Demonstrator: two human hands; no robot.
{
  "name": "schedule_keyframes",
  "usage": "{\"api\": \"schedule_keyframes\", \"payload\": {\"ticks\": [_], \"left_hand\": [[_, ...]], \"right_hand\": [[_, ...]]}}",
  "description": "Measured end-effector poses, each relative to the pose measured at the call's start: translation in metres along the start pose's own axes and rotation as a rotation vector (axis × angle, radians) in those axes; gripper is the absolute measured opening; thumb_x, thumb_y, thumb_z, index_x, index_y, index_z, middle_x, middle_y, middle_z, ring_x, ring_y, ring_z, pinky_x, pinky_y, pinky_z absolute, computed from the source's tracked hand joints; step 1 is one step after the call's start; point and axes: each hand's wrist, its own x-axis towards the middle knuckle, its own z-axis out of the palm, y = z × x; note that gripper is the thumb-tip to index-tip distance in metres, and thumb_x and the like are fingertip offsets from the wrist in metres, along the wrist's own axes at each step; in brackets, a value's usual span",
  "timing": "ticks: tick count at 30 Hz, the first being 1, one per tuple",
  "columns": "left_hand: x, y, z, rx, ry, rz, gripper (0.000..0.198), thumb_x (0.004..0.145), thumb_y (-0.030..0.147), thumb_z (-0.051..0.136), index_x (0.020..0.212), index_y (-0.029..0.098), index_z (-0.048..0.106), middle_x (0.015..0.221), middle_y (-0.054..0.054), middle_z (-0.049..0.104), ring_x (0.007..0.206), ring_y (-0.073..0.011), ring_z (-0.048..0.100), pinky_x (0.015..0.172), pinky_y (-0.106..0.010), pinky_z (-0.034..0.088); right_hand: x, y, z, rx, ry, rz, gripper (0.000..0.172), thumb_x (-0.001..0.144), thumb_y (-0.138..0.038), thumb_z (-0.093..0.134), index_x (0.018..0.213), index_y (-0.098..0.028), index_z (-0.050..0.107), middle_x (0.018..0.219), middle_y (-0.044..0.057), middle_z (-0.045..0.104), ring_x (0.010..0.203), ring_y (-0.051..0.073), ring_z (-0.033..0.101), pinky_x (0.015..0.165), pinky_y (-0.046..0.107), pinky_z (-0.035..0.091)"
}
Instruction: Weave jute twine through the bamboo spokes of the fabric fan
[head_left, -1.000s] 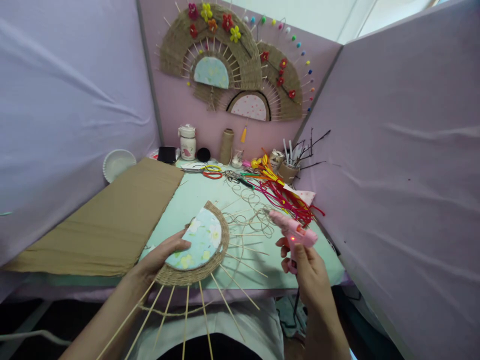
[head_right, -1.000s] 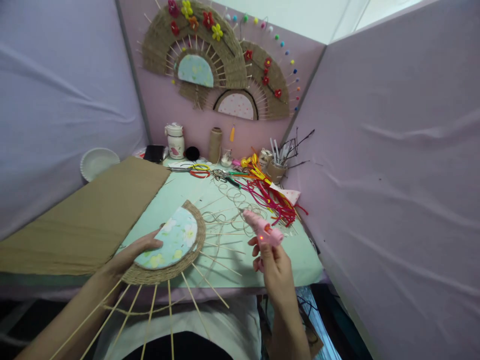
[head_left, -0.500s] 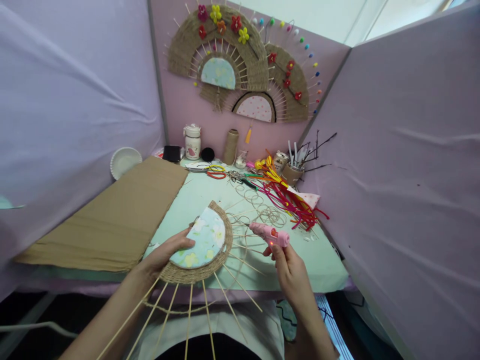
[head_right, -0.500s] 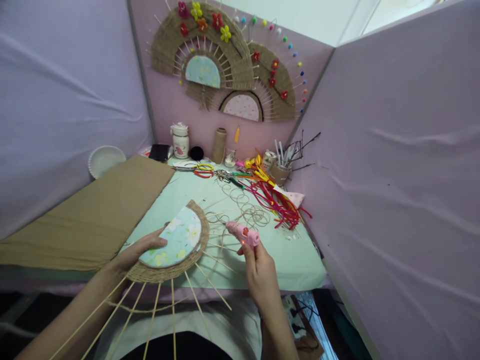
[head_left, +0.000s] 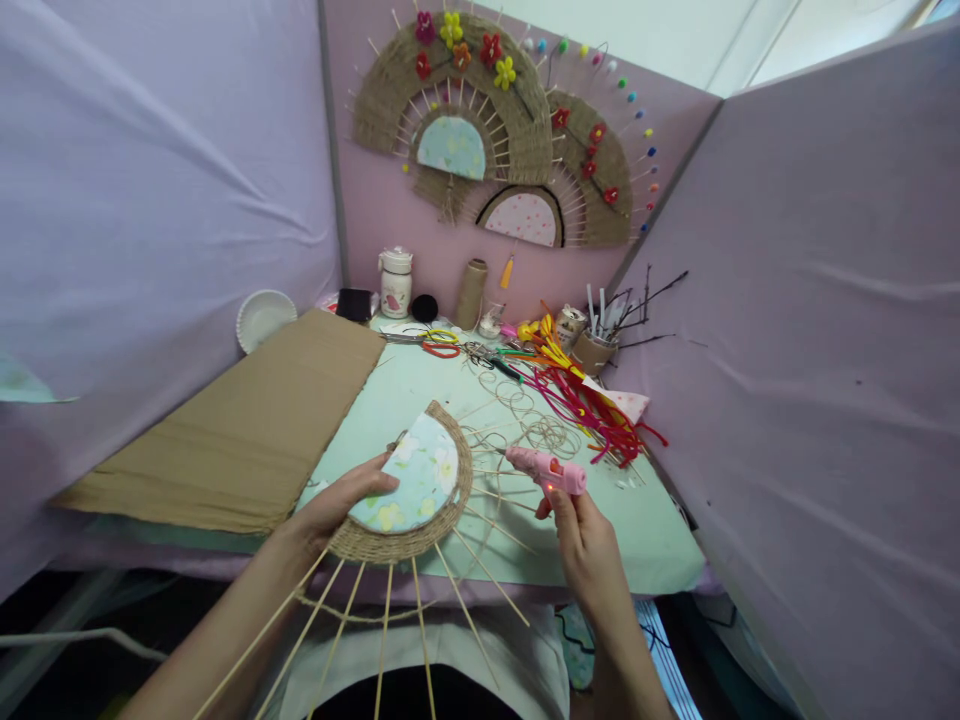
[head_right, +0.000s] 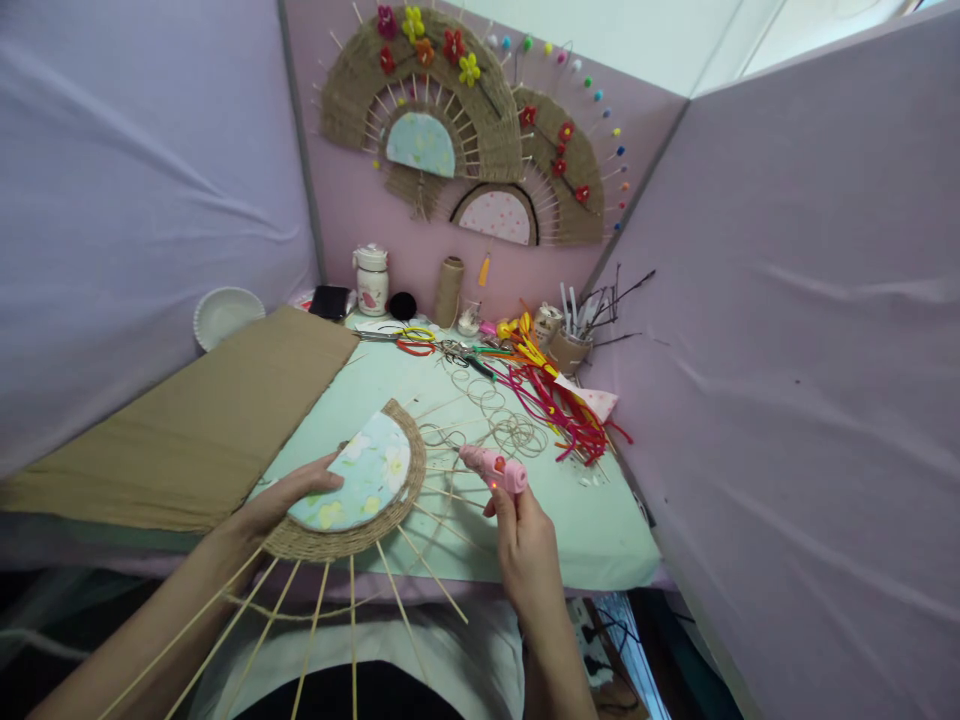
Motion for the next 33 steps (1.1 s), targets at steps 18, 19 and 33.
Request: {"api": "schedule_keyframes", "payload": {"ticks": [18, 19, 33], "left_hand": [[0.0013, -0.0005, -0.0016, 0.035, 0.003, 0.009, 0.079, 0.065, 0.024, 0.067, 0.138, 0.013, 0.038, 0.103, -0.011, 0.071, 0.081, -0.022, 0.067, 0.071, -0.028, 0.049], [0.0012, -0.0007, -0.0018, 0.034, 0.001, 0.007, 0.079, 0.065, 0.024, 0.067, 0.138, 0.013, 0.037, 0.103, -0.01, 0.071, 0.08, -0.0219, 0.067, 0.07, -0.028, 0.049], [0.0021, -0.0027, -0.003, -0.006, -0.024, 0.008, 0.075, 0.067, 0.022, 0.067, 0.136, 0.014, 0.039, 0.1, -0.009, 0.072, 0.077, -0.0198, 0.067, 0.069, -0.026, 0.05]], "right_hand": [[0.0004, 0.0032, 0.0024, -0.013, 0.008, -0.015, 0.042, 0.091, -0.051, 0.034, 0.072, -0.02, 0.056, 0.055, -0.002, 0.049, 0.048, 0.014, 0.045, 0.051, 0.025, 0.034], [0.0004, 0.0035, 0.0026, -0.012, 0.006, -0.015, 0.043, 0.091, -0.051, 0.034, 0.072, -0.02, 0.056, 0.055, -0.002, 0.049, 0.049, 0.014, 0.045, 0.051, 0.025, 0.035], [-0.0005, 0.0029, 0.0031, -0.025, 0.009, -0.031, 0.042, 0.092, -0.05, 0.034, 0.071, -0.02, 0.054, 0.058, -0.001, 0.052, 0.054, 0.015, 0.05, 0.054, 0.025, 0.036]]}}
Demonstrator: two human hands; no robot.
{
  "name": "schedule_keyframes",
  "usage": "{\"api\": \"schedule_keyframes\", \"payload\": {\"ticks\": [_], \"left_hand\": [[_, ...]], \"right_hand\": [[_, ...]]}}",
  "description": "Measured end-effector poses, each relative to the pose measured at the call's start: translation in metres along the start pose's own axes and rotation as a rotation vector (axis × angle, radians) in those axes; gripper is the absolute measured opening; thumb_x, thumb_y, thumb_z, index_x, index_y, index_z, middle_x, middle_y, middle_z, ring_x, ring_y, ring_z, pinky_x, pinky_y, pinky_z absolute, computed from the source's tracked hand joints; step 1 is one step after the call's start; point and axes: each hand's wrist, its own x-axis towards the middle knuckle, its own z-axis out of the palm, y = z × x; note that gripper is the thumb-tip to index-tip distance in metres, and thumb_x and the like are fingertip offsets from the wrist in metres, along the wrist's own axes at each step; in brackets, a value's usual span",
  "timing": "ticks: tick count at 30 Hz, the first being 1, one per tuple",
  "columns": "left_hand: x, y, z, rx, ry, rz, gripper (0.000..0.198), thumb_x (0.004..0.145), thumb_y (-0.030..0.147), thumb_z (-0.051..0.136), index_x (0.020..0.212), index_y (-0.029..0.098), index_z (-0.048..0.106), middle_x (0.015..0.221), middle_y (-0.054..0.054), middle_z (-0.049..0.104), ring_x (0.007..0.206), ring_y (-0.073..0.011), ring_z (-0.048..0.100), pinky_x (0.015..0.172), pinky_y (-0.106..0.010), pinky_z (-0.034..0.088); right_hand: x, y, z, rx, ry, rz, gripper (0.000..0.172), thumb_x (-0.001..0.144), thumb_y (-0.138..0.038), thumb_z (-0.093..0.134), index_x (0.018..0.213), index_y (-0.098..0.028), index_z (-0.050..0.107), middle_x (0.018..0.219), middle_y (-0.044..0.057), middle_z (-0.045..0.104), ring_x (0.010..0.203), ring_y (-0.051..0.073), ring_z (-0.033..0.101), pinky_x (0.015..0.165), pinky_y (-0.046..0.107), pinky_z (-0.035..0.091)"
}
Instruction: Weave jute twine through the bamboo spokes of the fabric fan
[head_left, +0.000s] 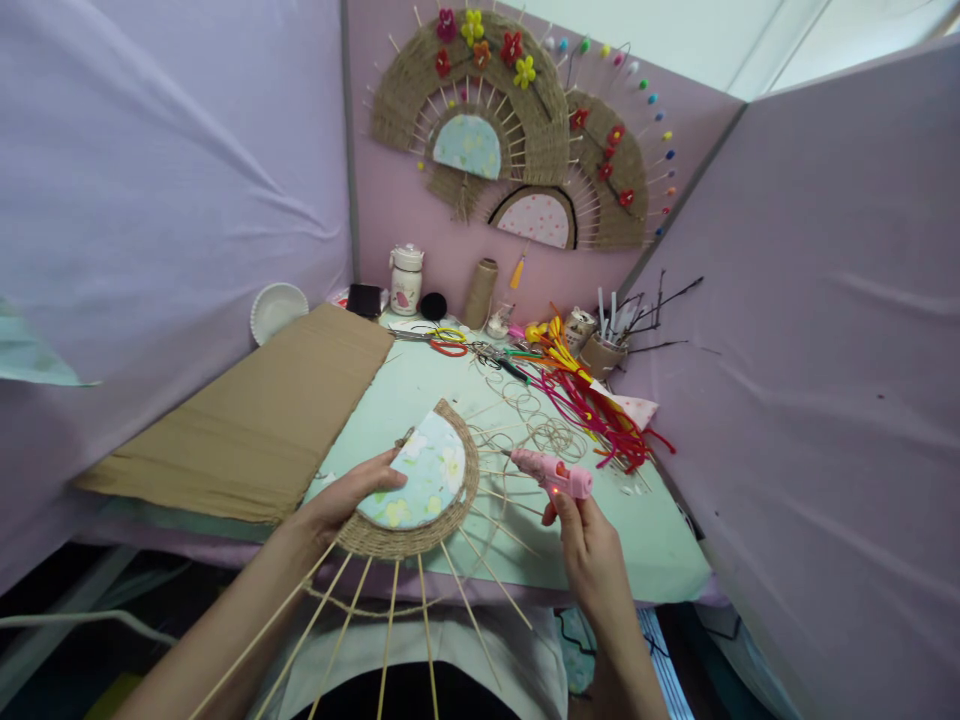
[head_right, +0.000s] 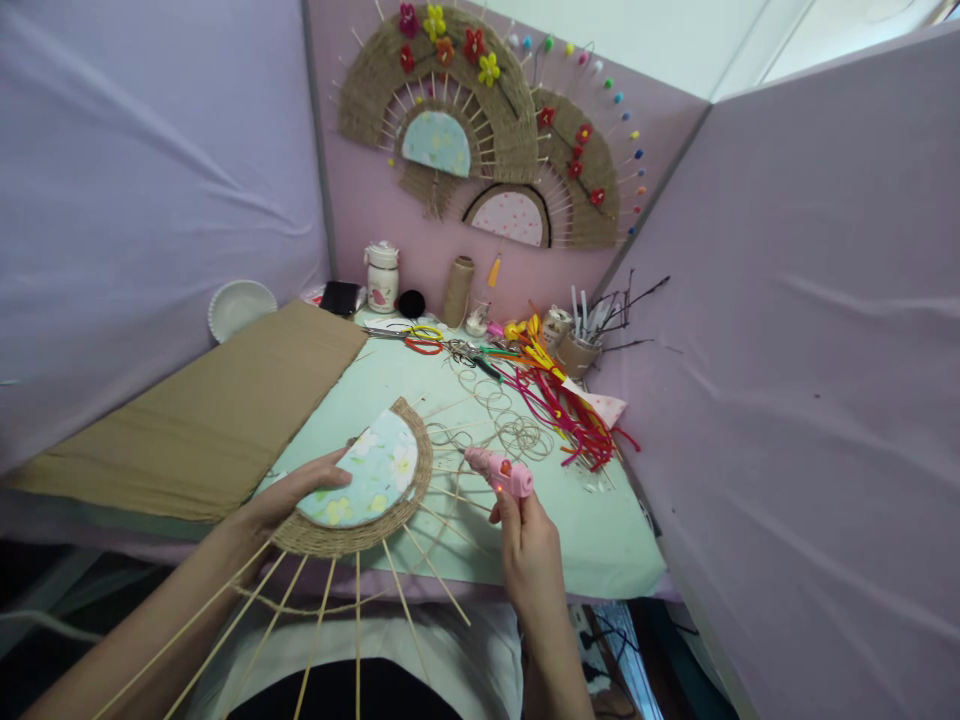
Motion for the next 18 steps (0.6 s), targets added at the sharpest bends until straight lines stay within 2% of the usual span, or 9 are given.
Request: {"api": "schedule_keyframes", "payload": {"ticks": [10, 18], "left_hand": [[0.0001, -0.0008, -0.0018, 0.016, 0.004, -0.007, 0.076, 0.066, 0.022, 0.067, 0.136, 0.015, 0.039, 0.1, -0.009, 0.072, 0.075, -0.0187, 0.066, 0.067, -0.026, 0.049], [-0.0024, 0.0027, 0.0032, 0.029, 0.009, -0.004, 0.076, 0.066, 0.023, 0.066, 0.137, 0.013, 0.04, 0.102, -0.011, 0.071, 0.08, -0.0214, 0.067, 0.07, -0.027, 0.048]], "right_hand": [[-0.0014, -0.0003, -0.0008, -0.011, 0.01, 0.004, 0.042, 0.091, -0.05, 0.035, 0.07, -0.02, 0.054, 0.056, -0.001, 0.051, 0.051, 0.015, 0.049, 0.054, 0.025, 0.036], [-0.0013, -0.001, -0.0005, -0.033, 0.014, -0.01, 0.042, 0.092, -0.05, 0.034, 0.071, -0.02, 0.055, 0.056, -0.001, 0.052, 0.051, 0.016, 0.049, 0.053, 0.026, 0.035]]}}
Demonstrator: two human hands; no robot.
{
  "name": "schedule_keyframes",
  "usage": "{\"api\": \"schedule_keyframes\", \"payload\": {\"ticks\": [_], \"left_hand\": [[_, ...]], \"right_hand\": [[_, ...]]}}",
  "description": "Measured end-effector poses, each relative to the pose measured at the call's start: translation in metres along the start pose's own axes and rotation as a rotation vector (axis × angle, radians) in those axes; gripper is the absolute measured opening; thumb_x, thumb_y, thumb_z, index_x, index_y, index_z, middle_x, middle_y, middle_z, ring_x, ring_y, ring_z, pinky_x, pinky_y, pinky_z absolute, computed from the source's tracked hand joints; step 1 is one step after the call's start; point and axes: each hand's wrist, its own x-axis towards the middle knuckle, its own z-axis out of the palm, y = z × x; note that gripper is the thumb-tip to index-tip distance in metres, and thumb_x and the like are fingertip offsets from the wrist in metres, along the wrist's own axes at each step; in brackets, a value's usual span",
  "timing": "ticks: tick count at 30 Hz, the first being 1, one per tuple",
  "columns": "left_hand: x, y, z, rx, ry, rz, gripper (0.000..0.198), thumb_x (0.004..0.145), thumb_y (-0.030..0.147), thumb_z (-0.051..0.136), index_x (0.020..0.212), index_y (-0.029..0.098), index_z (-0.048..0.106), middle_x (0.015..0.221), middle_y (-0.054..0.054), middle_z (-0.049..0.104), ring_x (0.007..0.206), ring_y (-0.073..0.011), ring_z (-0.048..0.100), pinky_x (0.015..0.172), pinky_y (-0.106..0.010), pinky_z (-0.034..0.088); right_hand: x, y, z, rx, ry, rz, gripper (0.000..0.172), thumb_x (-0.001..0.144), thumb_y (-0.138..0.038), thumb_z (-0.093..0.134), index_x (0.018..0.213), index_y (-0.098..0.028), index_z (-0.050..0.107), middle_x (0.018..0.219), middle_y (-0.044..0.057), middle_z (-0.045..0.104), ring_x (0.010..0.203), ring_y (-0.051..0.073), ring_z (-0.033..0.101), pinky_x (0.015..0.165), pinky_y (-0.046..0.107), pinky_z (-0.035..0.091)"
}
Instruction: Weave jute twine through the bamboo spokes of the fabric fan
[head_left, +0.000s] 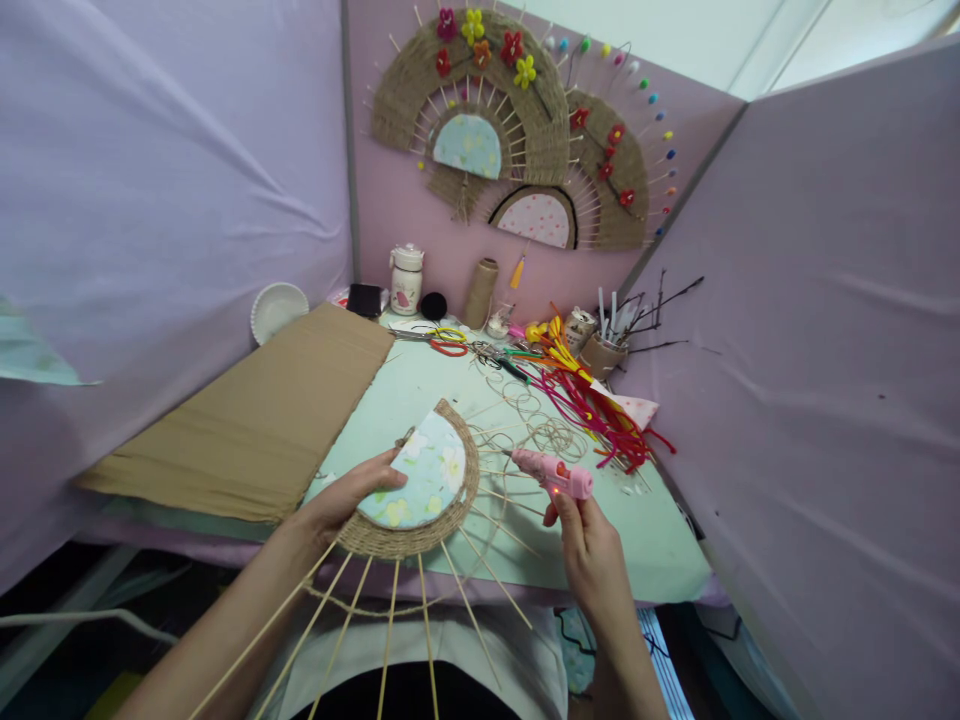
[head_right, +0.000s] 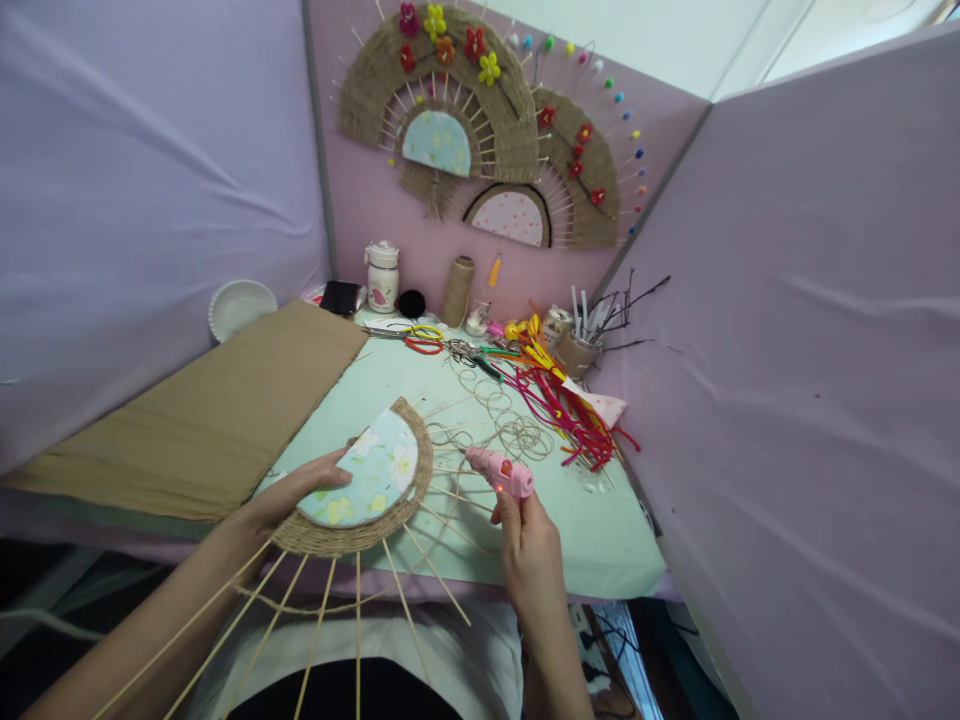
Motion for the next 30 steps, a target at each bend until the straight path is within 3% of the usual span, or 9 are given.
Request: {"api": "schedule_keyframes", "payload": {"ticks": [13, 30], "left_hand": [[0.002, -0.0023, -0.0032, 0.0, -0.026, 0.008, 0.079, 0.068, 0.023, 0.066, 0.14, 0.014, 0.034, 0.104, -0.01, 0.071, 0.08, -0.0213, 0.067, 0.07, -0.027, 0.048], [0.0016, -0.0024, -0.0019, 0.016, -0.001, 0.006, 0.076, 0.066, 0.024, 0.066, 0.137, 0.014, 0.039, 0.103, -0.011, 0.071, 0.08, -0.0224, 0.067, 0.071, -0.028, 0.048]], "right_hand": [[0.0015, 0.0002, 0.0002, -0.004, 0.008, -0.006, 0.042, 0.091, -0.051, 0.035, 0.068, -0.021, 0.054, 0.057, -0.001, 0.053, 0.049, 0.014, 0.046, 0.052, 0.025, 0.036], [0.0017, 0.0006, 0.001, -0.007, 0.014, -0.009, 0.042, 0.091, -0.051, 0.035, 0.067, -0.021, 0.053, 0.055, -0.001, 0.053, 0.047, 0.014, 0.045, 0.05, 0.026, 0.035]]}}
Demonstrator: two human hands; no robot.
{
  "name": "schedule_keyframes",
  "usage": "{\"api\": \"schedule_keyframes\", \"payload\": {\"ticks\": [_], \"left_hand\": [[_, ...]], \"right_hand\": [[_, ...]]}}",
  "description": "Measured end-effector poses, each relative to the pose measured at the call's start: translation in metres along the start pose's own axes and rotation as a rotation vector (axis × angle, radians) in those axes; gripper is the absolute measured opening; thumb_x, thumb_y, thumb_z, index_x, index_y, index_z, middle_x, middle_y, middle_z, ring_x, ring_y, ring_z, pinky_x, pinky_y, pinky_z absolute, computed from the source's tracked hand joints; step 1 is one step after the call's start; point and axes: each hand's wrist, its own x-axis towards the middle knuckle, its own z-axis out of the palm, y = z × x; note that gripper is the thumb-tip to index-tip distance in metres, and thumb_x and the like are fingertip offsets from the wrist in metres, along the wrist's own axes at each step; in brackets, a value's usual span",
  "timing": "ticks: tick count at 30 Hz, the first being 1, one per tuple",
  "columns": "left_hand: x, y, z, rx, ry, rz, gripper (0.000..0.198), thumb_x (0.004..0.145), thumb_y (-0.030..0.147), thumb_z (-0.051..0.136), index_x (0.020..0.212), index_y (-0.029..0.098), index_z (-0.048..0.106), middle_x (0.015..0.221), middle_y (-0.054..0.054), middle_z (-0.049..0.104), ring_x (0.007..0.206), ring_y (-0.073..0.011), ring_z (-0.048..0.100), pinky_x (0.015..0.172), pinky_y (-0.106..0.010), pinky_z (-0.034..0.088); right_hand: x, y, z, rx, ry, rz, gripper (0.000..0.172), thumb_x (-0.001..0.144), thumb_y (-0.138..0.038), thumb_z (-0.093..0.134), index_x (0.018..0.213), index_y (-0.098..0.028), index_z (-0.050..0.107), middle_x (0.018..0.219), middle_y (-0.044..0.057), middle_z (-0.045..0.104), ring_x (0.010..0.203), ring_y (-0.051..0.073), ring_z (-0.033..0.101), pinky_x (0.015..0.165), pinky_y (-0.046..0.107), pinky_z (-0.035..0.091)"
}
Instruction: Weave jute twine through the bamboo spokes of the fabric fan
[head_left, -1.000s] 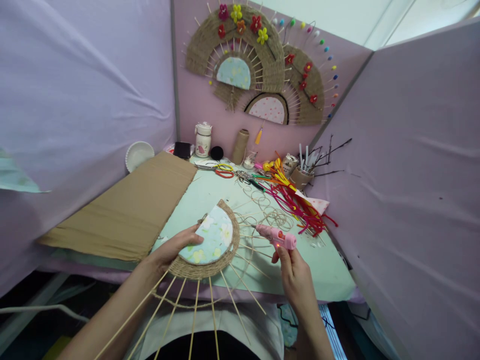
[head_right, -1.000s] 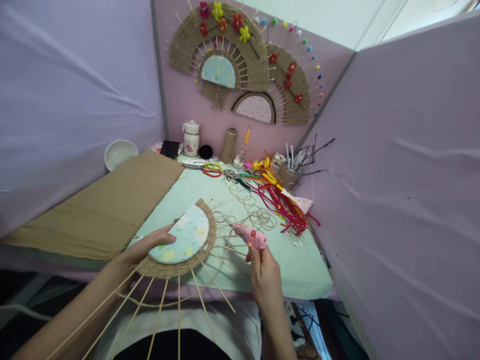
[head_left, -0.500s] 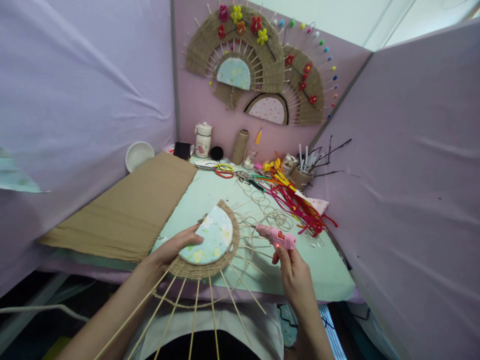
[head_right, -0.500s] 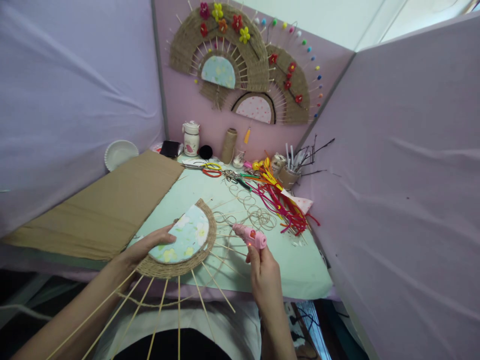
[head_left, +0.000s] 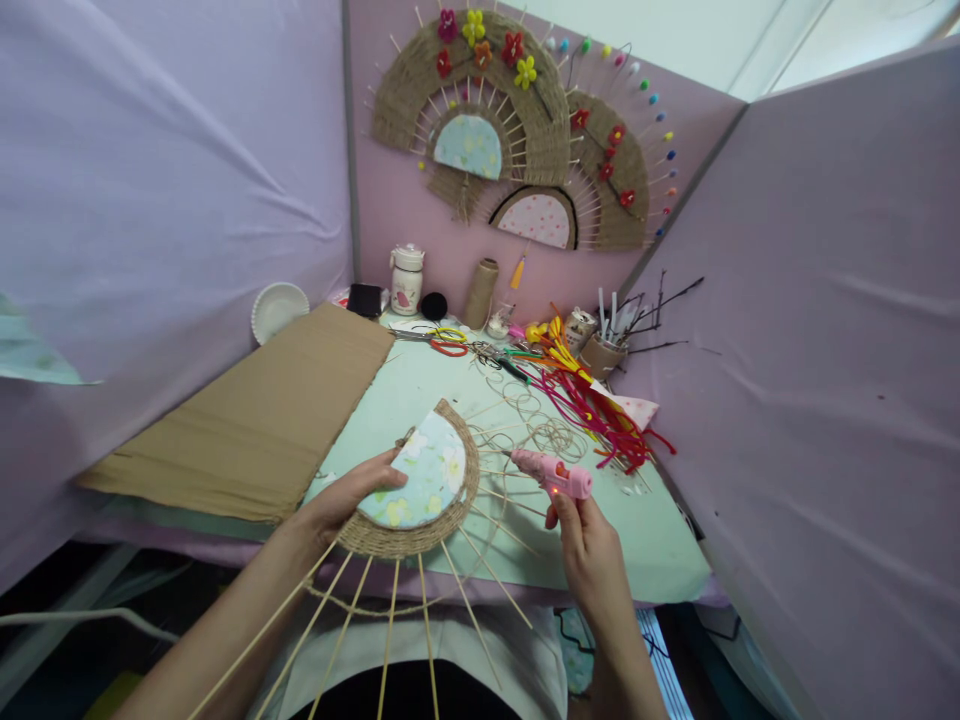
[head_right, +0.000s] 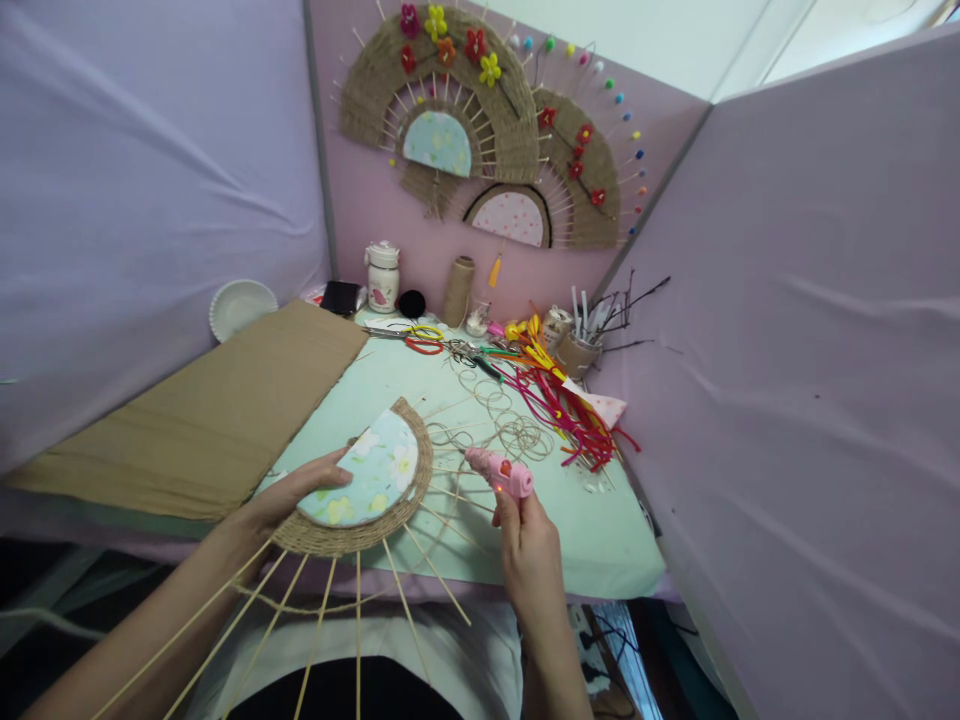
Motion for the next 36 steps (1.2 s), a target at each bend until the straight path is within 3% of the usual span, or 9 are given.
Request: {"api": "schedule_keyframes", "payload": {"ticks": [21, 36], "left_hand": [[0.0007, -0.0004, -0.0028, 0.005, -0.013, -0.005, 0.077, 0.067, 0.025, 0.066, 0.138, 0.015, 0.039, 0.104, -0.009, 0.071, 0.084, -0.0224, 0.066, 0.073, -0.028, 0.047], [0.0003, 0.0012, -0.0002, -0.006, -0.003, -0.005, 0.077, 0.066, 0.024, 0.066, 0.137, 0.013, 0.038, 0.104, -0.011, 0.071, 0.08, -0.0218, 0.067, 0.071, -0.027, 0.048]], "right_hand": [[-0.0005, 0.0003, 0.0007, -0.023, 0.008, 0.004, 0.043, 0.09, -0.052, 0.034, 0.066, -0.022, 0.053, 0.054, -0.001, 0.05, 0.049, 0.016, 0.048, 0.052, 0.026, 0.035], [-0.0008, -0.0026, -0.0007, -0.025, 0.01, -0.009, 0.043, 0.091, -0.053, 0.034, 0.072, -0.021, 0.056, 0.059, 0.002, 0.057, 0.053, 0.018, 0.052, 0.054, 0.027, 0.038]]}}
